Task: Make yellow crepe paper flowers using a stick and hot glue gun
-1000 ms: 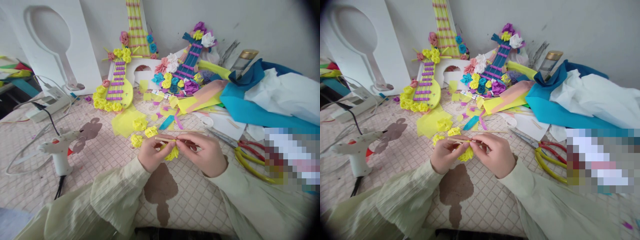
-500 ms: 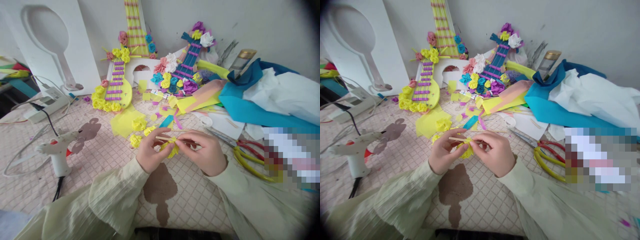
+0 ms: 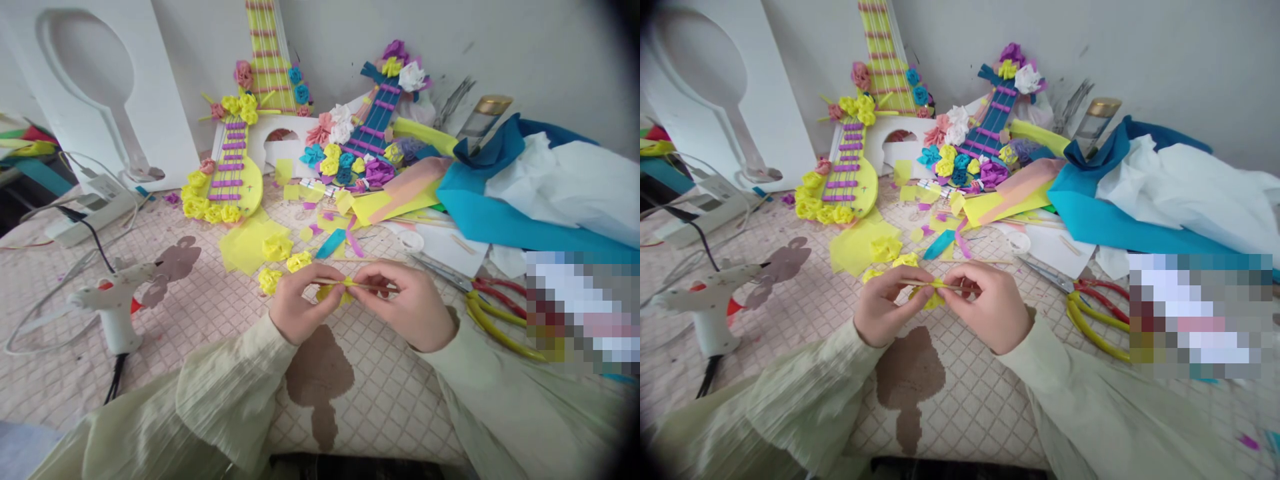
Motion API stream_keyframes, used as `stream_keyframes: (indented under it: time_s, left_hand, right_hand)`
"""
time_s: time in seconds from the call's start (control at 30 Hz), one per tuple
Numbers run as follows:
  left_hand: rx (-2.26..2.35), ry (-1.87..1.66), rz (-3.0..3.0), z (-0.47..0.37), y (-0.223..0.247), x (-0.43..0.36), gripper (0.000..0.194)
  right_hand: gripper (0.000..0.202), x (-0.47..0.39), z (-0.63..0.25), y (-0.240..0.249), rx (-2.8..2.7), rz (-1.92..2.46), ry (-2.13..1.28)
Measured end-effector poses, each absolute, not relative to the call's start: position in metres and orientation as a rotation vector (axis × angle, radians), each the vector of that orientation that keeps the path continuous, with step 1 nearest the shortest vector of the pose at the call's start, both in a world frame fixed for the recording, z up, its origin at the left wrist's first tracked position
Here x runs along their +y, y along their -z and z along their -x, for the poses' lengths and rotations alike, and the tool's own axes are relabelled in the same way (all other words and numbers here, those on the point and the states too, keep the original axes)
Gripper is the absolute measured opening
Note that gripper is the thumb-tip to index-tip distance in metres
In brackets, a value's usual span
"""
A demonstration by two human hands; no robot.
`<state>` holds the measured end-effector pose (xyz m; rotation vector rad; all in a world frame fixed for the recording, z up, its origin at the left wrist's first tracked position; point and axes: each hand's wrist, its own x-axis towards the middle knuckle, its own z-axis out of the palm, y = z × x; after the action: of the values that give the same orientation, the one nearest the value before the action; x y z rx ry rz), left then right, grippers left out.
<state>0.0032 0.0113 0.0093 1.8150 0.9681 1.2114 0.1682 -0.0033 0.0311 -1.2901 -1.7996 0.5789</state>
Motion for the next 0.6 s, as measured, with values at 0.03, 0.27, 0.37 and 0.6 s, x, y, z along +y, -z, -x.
stream_keyframes:
  time_s: [0.03, 0.27, 0.37, 0.6]
  left_hand:
    - [0.974, -1.210, -1.806, -0.0033, -0.0093, 0.0113, 0.009]
    - [0.991, -1.165, -1.593, -0.0044, -0.0147, 0.0115, 0.019]
    - [1.014, -1.007, -1.447, -0.0046, -0.0181, 0.0139, 0.023]
    - [1.078, -0.935, -1.365, -0.0062, -0.0137, 0.0195, 0.008]
  right_hand:
    - [0.002, -0.0032, -0.1682, -0.0311, -1.803, 1.285, -0.584]
    - [0.010, -0.0026, -0.1698, -0.0297, -1.765, 1.247, -0.667]
    - [0.014, -0.0029, -0.1695, -0.0277, -1.797, 1.240, -0.659]
    - [0.014, -0.0046, -0.1667, -0.0247, -1.885, 1.233, -0.619]
